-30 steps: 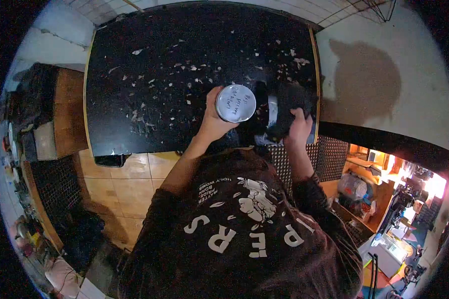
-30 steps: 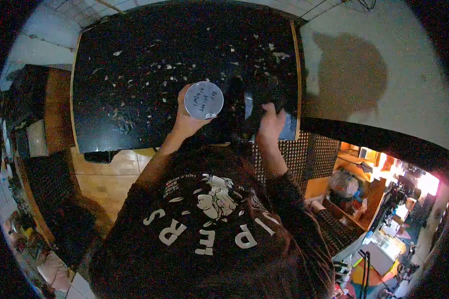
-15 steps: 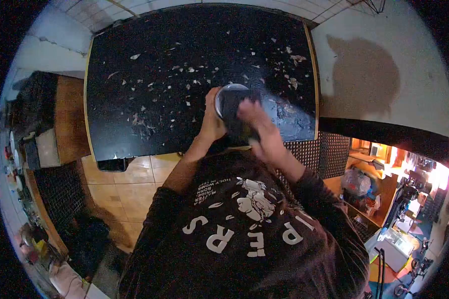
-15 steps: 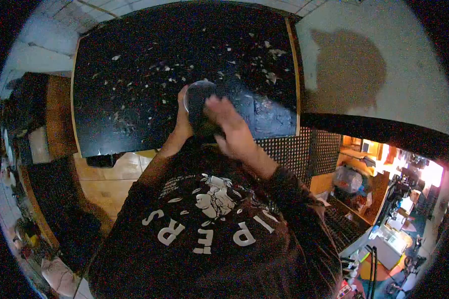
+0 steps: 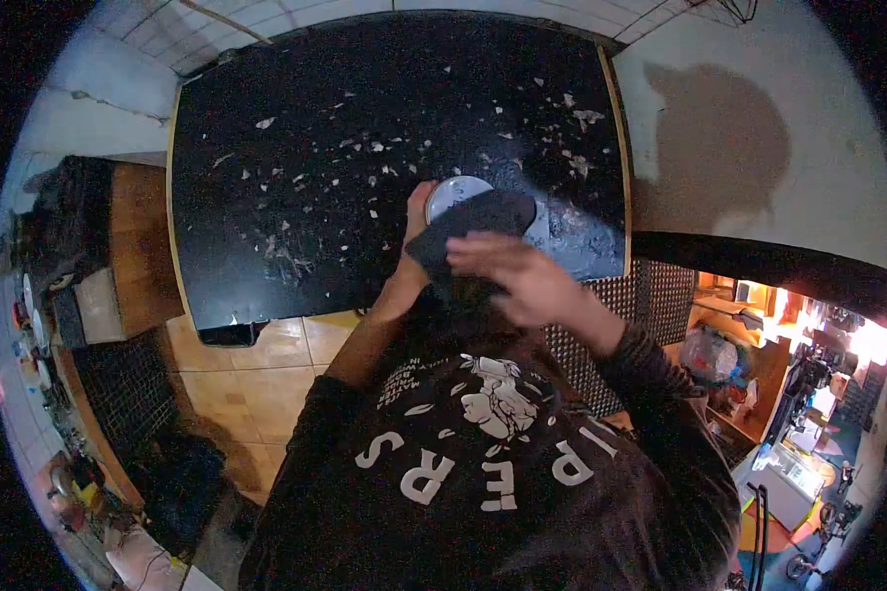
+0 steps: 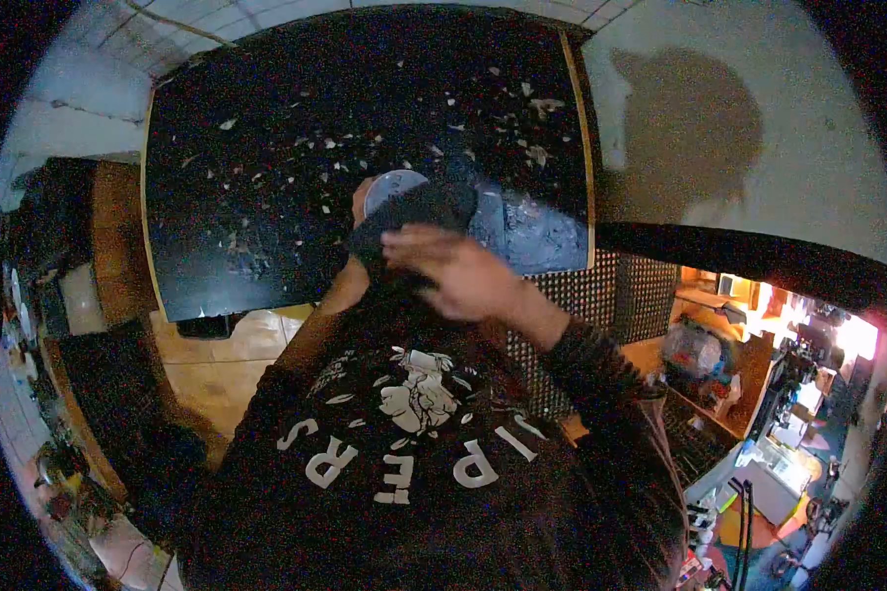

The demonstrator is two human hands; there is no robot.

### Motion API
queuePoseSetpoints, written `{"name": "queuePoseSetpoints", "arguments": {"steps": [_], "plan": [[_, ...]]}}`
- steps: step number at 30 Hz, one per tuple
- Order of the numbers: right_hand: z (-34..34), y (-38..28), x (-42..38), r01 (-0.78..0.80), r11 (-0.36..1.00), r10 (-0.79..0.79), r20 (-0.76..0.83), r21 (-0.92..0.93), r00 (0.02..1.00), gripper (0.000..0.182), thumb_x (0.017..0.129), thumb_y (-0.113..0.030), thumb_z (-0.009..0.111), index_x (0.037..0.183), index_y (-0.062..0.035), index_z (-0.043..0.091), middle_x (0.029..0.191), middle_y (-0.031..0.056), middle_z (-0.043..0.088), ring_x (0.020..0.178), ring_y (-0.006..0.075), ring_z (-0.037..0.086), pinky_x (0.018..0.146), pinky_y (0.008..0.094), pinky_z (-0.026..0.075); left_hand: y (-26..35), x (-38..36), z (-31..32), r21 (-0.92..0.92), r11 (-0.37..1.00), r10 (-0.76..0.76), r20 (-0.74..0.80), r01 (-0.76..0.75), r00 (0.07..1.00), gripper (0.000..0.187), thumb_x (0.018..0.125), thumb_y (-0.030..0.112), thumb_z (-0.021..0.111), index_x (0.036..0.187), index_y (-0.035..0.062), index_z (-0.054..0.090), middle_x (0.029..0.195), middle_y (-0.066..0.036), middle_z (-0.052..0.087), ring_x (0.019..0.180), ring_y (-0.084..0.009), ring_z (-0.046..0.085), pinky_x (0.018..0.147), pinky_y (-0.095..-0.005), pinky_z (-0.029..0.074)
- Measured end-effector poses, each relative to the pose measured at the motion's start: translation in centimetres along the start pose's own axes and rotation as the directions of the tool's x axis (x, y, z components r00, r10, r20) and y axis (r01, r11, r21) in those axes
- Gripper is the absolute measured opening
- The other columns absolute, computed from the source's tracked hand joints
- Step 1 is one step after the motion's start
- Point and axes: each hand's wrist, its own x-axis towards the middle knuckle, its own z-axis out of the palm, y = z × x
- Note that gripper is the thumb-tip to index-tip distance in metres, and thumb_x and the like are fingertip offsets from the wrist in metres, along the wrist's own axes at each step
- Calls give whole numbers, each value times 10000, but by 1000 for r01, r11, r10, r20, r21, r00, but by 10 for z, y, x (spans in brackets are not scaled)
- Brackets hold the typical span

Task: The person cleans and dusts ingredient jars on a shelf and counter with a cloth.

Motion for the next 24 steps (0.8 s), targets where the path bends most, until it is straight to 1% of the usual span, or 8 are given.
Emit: {"name": "queuePoseSetpoints", "arguments": {"steps": [2, 8, 10, 14, 16, 18, 21, 24], "plan": [[2, 1, 7, -136, 991, 136, -12, 15, 991, 500, 814, -92, 625, 1290, -2, 500, 1407, 184, 453, 1313, 343, 428, 1084, 388, 360, 3, -8, -2, 642, 423, 425, 483, -640, 766, 722, 823, 133, 710, 1393, 28, 280, 1326, -127, 431, 1230, -260, 459, 1061, -384, 370], [12, 13, 22, -90, 960, 118, -88, 265, 989, 451, 875, -169, 590, 1279, 13, 506, 1367, 186, 488, 1302, 353, 428, 1127, 410, 304, -12, 22, -39, 201, 969, -157, 72, 140, 985, 872, 710, 144, 814, 1389, 22, 280, 1285, -125, 469, 1185, -251, 498, 1035, -367, 392], [14, 15, 32, -177, 967, 220, -252, 184, 942, 483, 857, -157, 612, 1296, 6, 495, 1378, 177, 480, 1310, 342, 422, 1126, 407, 306, -7, -3, -9, 646, 437, 476, 424, -626, 770, 674, 846, 167, 685, 1383, 44, 297, 1238, -106, 514, 1156, -245, 528, 1008, -356, 421], [8, 6, 29, -37, 996, 53, -215, 77, 975, 474, 831, -74, 580, 1294, 0, 513, 1350, 189, 513, 1296, 336, 456, 1114, 422, 309, -7, 4, -16, -48, 996, 79, 186, -71, 979, 918, 648, 163, 855, 1372, 32, 307, 1246, -140, 522, 1164, -261, 533, 992, -393, 427], [-4, 12, 31, -284, 950, 310, -282, 130, 908, 484, 877, -164, 607, 1316, 7, 498, 1340, 190, 525, 1313, 319, 439, 1117, 429, 303, -8, -2, -20, 805, 224, 359, 457, -550, 814, 736, 771, 190, 762, 1357, 24, 348, 1289, -126, 494, 1190, -272, 514, 1042, -389, 393], [10, 0, 41, -471, 751, 633, -305, 462, 711, 495, 887, -172, 598, 1338, -11, 471, 1361, 182, 499, 1300, 344, 433, 1107, 419, 330, -4, -3, -9, 596, 535, 442, 407, -599, 800, 754, 775, 183, 756, 1377, 24, 332, 1320, -134, 466, 1228, -270, 481, 1052, -392, 387], [9, -7, 40, -201, 950, 194, 54, 240, 980, 535, 918, -330, 569, 1320, 14, 490, 1354, 235, 487, 1297, 391, 421, 1099, 430, 329, -45, 49, -87, 256, 967, -43, 171, -2, 984, 806, 820, 269, 737, 1412, 44, 240, 1266, -126, 533, 1127, -248, 539, 1004, -413, 422], [14, 8, 55, -439, 886, 459, -423, 151, 781, 562, 920, -361, 554, 1312, 36, 490, 1365, 234, 478, 1294, 392, 425, 1096, 445, 331, 8, -10, 8, 618, 435, 462, 471, -655, 752, 786, 848, 207, 691, 1438, 12, 211, 1409, -147, 381, 1310, -269, 400, 1081, -424, 353]]}}
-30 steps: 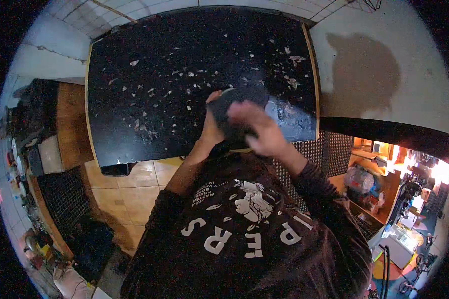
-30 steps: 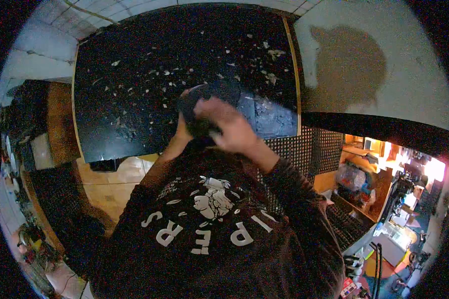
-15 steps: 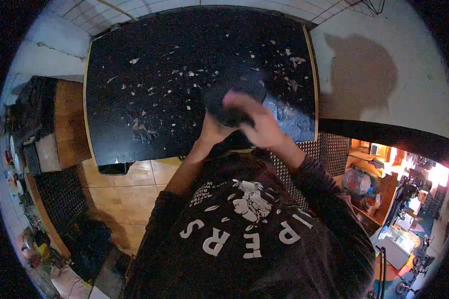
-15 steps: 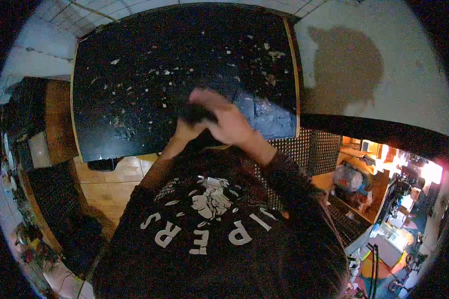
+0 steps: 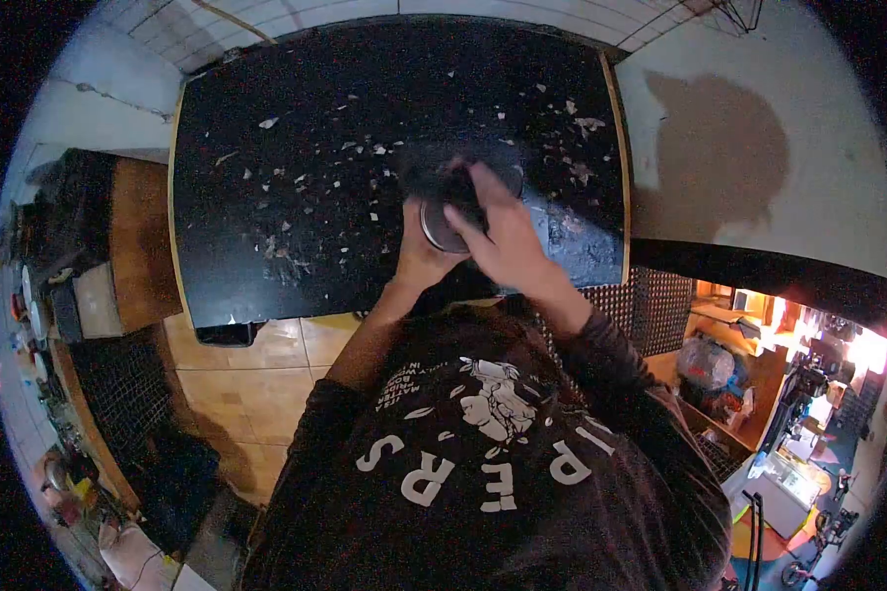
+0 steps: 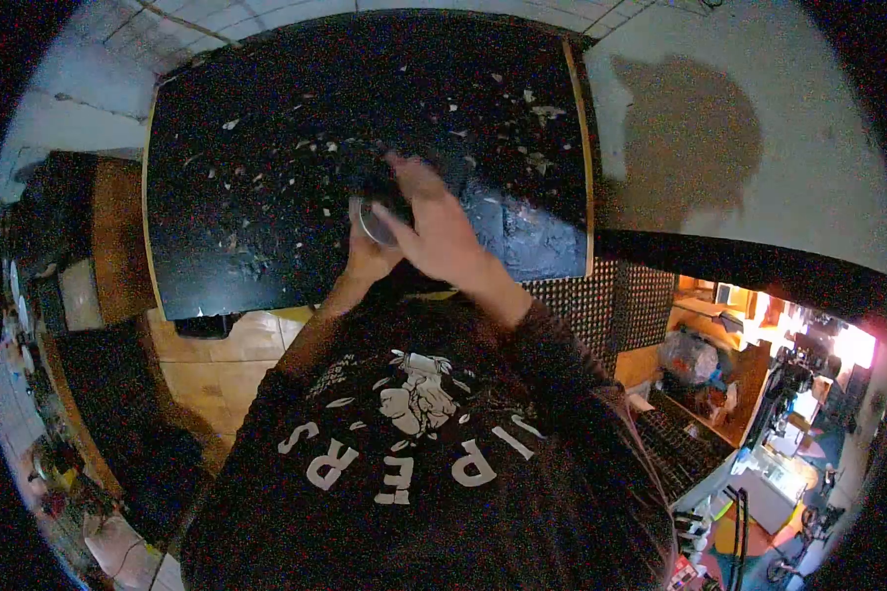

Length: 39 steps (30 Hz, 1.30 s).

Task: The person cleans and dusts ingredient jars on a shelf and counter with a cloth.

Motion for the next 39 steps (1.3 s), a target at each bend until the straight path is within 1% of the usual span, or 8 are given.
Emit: {"name": "queuePoseSetpoints", "arguments": {"steps": [4, 10, 14, 18, 26, 27, 31, 39], "plan": [[13, -17, 1, 220, 926, -229, 5, -308, 973, 558, 822, -284, 632, 1266, 36, 525, 1261, 180, 555, 1317, 322, 407, 1140, 482, 234, -17, -8, -7, 709, 688, 45, 170, -154, 984, 921, 740, 172, 787, 1438, 13, 207, 1397, -197, 407, 1320, -280, 400, 1077, -435, 347], [17, -12, 2, 548, 806, -392, 491, -225, 778, 539, 718, -246, 671, 1190, -5, 575, 1234, 101, 592, 1303, 300, 422, 1143, 501, 229, -27, -45, -17, 376, 922, -127, 55, 97, 990, 880, 783, 150, 737, 1450, 5, 180, 1373, -209, 429, 1281, -301, 449, 1050, -429, 383], [28, 1, 0, 46, 990, -79, -258, -132, 963, 577, 757, -271, 658, 1248, 5, 532, 1344, 177, 510, 1303, 356, 414, 1139, 536, 211, 12, 5, -3, 309, 928, -193, -72, 206, 978, 861, 804, 153, 715, 1455, 5, 172, 1374, -206, 430, 1268, -303, 464, 1047, -428, 391], [1, 33, -60, 315, 930, -289, 157, -187, 945, 788, 665, -199, 732, 1385, -62, 443, 1487, 127, 372, 1398, 335, 293, 1148, 590, 127, -26, -6, 2, -755, 516, -568, 52, 404, 822, 980, 697, 157, 824, 1435, -6, 200, 1353, -184, 449, 1227, -286, 490, 1053, -392, 386], [-6, 7, -5, 174, 893, -139, 114, -416, 984, 746, 815, -345, 605, 1450, -57, 340, 1471, 145, 377, 1395, 341, 297, 1146, 573, 131, -37, -10, -1, 340, 940, -36, -28, 43, 999, 986, 667, 210, 860, 1407, -7, 245, 1313, -159, 440, 1209, -267, 488, 1013, -384, 395], [1, 4, 8, 138, 893, -148, 10, -428, 989, 658, 911, -421, 499, 1431, -40, 365, 1425, 176, 437, 1367, 357, 347, 1139, 560, 163, -10, 2, 8, -153, 978, -157, -81, 143, 984, 989, 641, 232, 879, 1382, -4, 267, 1269, -153, 454, 1166, -266, 510, 980, -384, 419], [10, -8, 50, 83, 885, -4, 171, -458, 985, 543, 917, -403, 508, 1278, 3, 520, 1329, 178, 516, 1230, 362, 486, 1054, 462, 364, -22, -2, -1, 509, 858, -70, -6, 63, 998, 974, 618, 218, 891, 1348, 0, 283, 1255, -174, 490, 1129, -295, 551, 938, -373, 462], [3, 8, 43, 82, 990, -93, -96, -116, 991, 459, 895, -375, 551, 1073, 42, 623, 1093, 208, 620, 1022, 386, 586, 871, 428, 486, -13, -1, 6, 158, 969, -169, -140, 191, 976, 980, 602, 182, 894, 1348, 2, 283, 1200, -166, 548, 1116, -291, 578, 921, -388, 481]]}}
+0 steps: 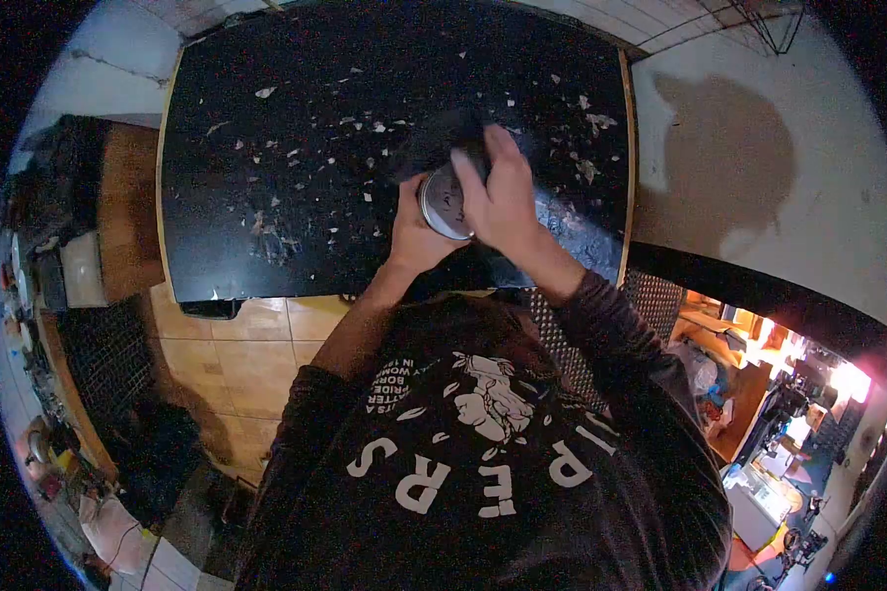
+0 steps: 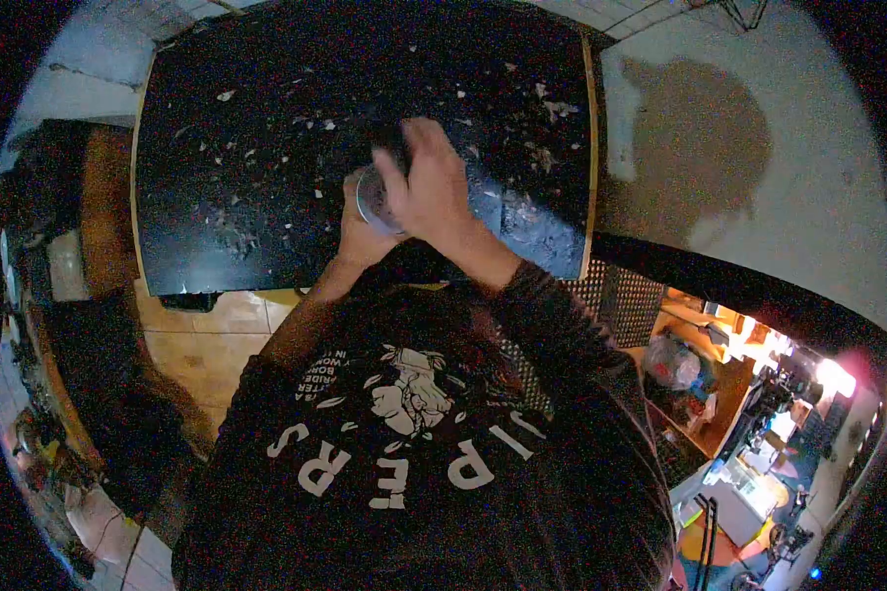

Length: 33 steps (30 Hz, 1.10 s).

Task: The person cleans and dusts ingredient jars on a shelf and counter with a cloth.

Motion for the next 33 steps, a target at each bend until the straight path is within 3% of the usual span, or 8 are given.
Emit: {"name": "queuePoseSetpoints", "arguments": {"steps": [3, 5, 15, 17, 19, 23, 25, 33], "plan": [[5, -4, 3, -229, 969, 234, 44, -94, 971, 477, 879, -393, 565, 1014, 57, 640, 1021, 180, 639, 983, 352, 595, 867, 426, 476, -6, -1, -1, 48, 999, -7, -48, 9, 999, 986, 601, 177, 890, 1358, 20, 278, 1176, -147, 574, 1099, -272, 587, 925, -382, 481], [-1, -10, 2, 324, 938, -299, 189, -122, 936, 465, 865, -422, 573, 925, 29, 670, 966, 153, 643, 957, 316, 596, 899, 413, 453, -25, -4, -4, 396, 906, 111, 120, -150, 987, 914, 594, 211, 879, 1322, 21, 360, 1151, -145, 584, 1081, -290, 592, 929, -386, 475], [-8, 8, 11, 731, 555, -831, 287, 397, 476, 308, 730, -287, 714, 790, 9, 653, 889, 100, 647, 969, 284, 613, 973, 433, 441, -59, -13, 0, -251, 968, 36, 111, -7, 993, 726, 584, 246, 850, 1205, 44, 531, 1166, -156, 573, 1086, -342, 576, 910, -407, 468], [-10, 8, 13, 710, 680, -730, 256, 182, 634, 325, 752, -293, 707, 826, 19, 651, 861, 109, 646, 944, 287, 615, 927, 433, 458, -23, -3, -4, 335, 927, 145, 100, -171, 984, 776, 575, 255, 859, 1237, 62, 503, 1231, -141, 538, 1147, -327, 541, 954, -396, 449], [-7, -4, 11, 631, 775, -622, 200, 24, 757, 350, 786, -321, 678, 860, 20, 644, 875, 124, 639, 945, 295, 607, 875, 424, 469, 15, 10, -13, 205, 903, -424, 271, 378, 864, 820, 576, 268, 872, 1265, 63, 476, 1317, -143, 488, 1200, -312, 511, 997, -402, 424], [-1, -13, 0, -173, 940, 209, 95, -293, 973, 380, 800, -362, 635, 914, 0, 646, 955, 129, 633, 989, 302, 591, 878, 423, 462, 9, 0, -7, 38, 999, -34, -21, 35, 999, 716, 670, 328, 826, 1252, 63, 505, 1345, -137, 494, 1226, -296, 506, 1014, -417, 416], [-10, -8, -11, 522, 840, -490, 202, -152, 848, 353, 756, -326, 649, 930, -19, 659, 917, 104, 647, 975, 291, 600, 893, 434, 454, -14, -10, -5, 436, 894, 39, 158, -105, 987, 612, 775, 408, 730, 1261, 91, 538, 1375, -124, 491, 1245, -289, 503, 1059, -423, 376], [-22, 27, 6, 607, 716, -690, 217, 347, 690, 229, 674, -141, 684, 807, 43, 651, 920, 154, 653, 950, 311, 628, 870, 420, 483, -23, 2, 0, 466, 816, 254, 242, -342, 936, 730, 718, 545, 719, 1300, 143, 536, 1300, -111, 556, 1289, -298, 451, 1176, -541, 92]]}}
